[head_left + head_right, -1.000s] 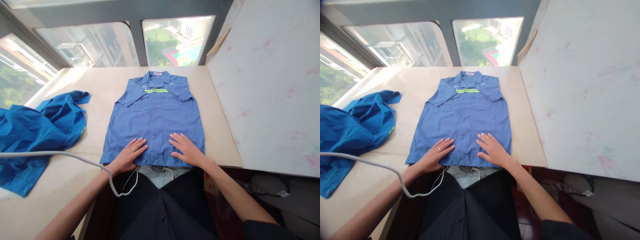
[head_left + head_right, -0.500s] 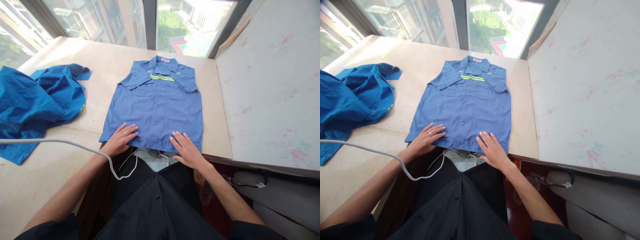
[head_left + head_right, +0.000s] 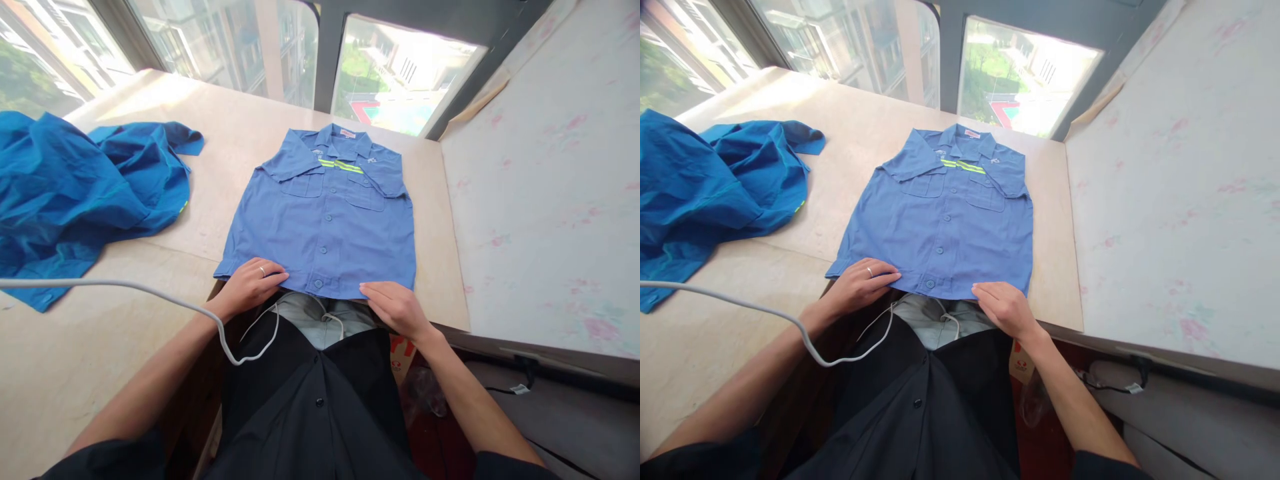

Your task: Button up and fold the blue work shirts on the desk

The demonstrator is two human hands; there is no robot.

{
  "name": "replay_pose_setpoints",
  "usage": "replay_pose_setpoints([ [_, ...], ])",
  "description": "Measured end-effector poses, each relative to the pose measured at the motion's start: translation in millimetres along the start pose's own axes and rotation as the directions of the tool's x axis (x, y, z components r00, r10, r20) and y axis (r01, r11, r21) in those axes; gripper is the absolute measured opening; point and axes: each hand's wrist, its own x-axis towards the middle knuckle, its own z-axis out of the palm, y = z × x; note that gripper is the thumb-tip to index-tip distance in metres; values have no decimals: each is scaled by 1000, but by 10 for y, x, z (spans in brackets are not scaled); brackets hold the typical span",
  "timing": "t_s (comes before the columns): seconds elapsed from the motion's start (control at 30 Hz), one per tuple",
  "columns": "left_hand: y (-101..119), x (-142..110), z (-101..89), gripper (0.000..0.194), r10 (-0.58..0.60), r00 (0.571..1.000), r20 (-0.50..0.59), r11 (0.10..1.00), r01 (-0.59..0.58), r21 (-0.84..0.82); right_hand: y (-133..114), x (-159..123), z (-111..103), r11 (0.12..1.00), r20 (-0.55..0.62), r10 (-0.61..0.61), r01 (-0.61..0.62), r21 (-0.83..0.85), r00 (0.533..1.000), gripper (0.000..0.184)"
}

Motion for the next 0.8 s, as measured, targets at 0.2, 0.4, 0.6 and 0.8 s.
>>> replay_pose_setpoints([
  [0.2, 14, 154, 63, 22, -16, 997, -73, 1000, 18, 18, 121, 88, -23, 999, -20, 41, -42, -26, 999, 24],
  [0.4, 2, 257, 52, 24, -74, 997, 4, 997, 74, 16, 251, 0, -74, 995, -9, 95, -95, -40, 995, 22],
  [0.6, -159, 22, -48, 27, -135, 985, 111, 991, 132, 40, 333, -165, -231, 991, -50, 132, -133, -11, 990, 19],
  [0.8, -332, -333, -188, 27, -122, 992, 20, 986, 119, 120, 320, -312, -339, 987, -22, 152, -151, 61, 988, 27],
])
